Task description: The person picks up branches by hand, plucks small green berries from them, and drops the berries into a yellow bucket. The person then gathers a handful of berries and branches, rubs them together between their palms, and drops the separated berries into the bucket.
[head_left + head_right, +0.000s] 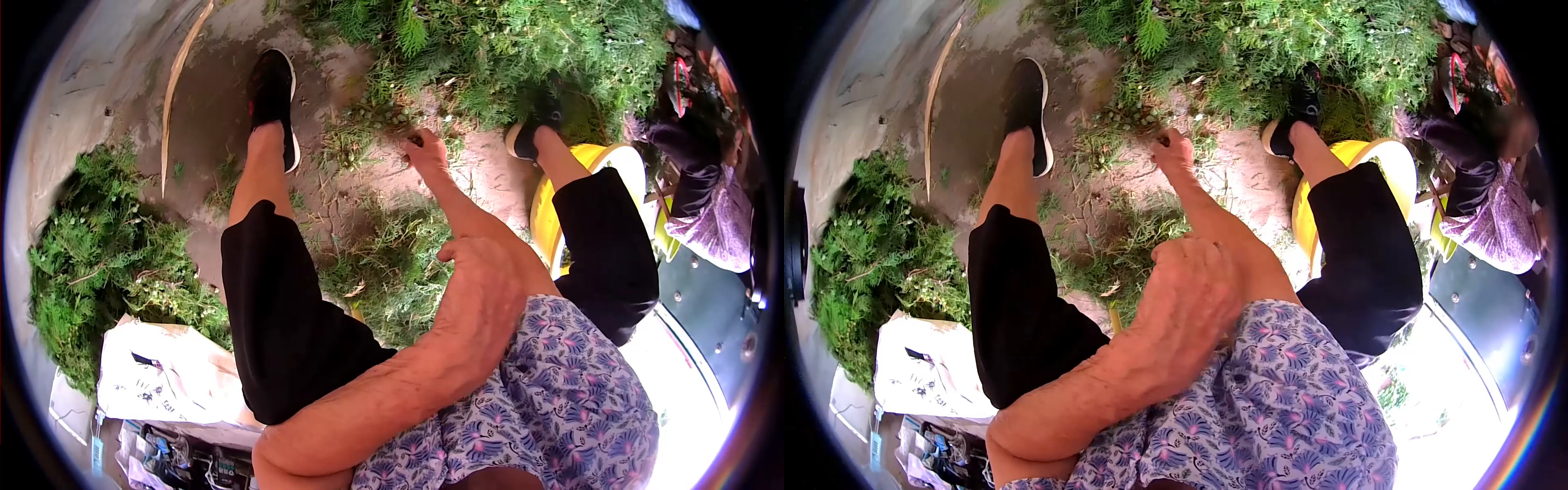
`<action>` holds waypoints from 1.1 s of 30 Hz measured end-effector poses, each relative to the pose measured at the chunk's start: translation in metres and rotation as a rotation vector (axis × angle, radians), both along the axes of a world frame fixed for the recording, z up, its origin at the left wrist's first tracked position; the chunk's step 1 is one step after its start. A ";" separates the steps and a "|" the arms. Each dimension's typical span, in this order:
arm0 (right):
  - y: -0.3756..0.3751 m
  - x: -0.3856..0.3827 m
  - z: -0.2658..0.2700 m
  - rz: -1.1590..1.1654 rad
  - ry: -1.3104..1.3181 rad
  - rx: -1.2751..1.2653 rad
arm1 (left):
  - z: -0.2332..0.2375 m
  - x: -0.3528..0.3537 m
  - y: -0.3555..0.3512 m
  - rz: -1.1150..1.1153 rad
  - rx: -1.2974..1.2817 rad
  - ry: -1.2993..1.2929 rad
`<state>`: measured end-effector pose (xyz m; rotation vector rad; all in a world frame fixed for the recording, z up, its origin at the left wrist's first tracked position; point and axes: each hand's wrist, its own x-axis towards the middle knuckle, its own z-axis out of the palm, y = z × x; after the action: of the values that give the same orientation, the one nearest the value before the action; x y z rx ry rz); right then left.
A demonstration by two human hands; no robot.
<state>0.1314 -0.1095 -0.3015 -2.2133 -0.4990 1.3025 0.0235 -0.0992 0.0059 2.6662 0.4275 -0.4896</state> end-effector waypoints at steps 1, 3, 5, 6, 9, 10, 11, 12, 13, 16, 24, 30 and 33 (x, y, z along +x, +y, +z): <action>-0.008 0.008 -0.001 -0.189 0.239 0.119 | 0.000 0.000 0.001 -0.003 0.000 -0.003; -0.023 0.022 0.007 -0.430 0.446 0.290 | 0.001 -0.001 0.003 -0.053 -0.048 0.013; -0.028 0.041 0.018 -0.541 0.519 0.318 | 0.000 0.000 0.002 -0.056 -0.048 0.023; -0.028 0.050 0.022 -0.580 0.533 0.308 | 0.000 0.000 0.001 -0.057 -0.049 0.037; -0.019 0.076 0.009 -0.642 0.451 0.300 | -0.006 0.001 -0.003 -0.003 -0.014 0.002; -0.013 0.080 0.005 -0.594 0.367 0.273 | -0.006 0.001 -0.003 -0.005 -0.014 0.005; -0.008 0.082 0.000 -0.597 0.370 0.271 | -0.006 0.002 -0.002 -0.015 -0.020 0.008; -0.001 0.081 0.000 -0.500 0.195 0.199 | -0.006 0.003 -0.002 -0.024 -0.026 0.012; 0.007 0.081 -0.001 -0.399 0.020 0.129 | -0.006 0.003 -0.002 -0.025 -0.027 0.015; 0.013 0.086 -0.047 0.047 -0.491 -0.056 | -0.006 0.005 -0.001 -0.041 -0.028 0.037; 0.003 0.072 0.006 -0.402 0.220 0.190 | -0.003 0.006 0.002 -0.045 -0.073 0.035; -0.007 0.072 0.014 -0.632 0.547 0.349 | -0.008 0.005 -0.003 -0.057 -0.076 0.045; 0.003 0.063 -0.003 -0.280 0.138 0.240 | -0.003 0.005 0.003 -0.088 -0.059 0.052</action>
<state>0.1940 -0.1061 -0.3049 -1.9021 -0.2655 1.1698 0.0283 -0.0964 0.0031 2.6286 0.3067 -0.5904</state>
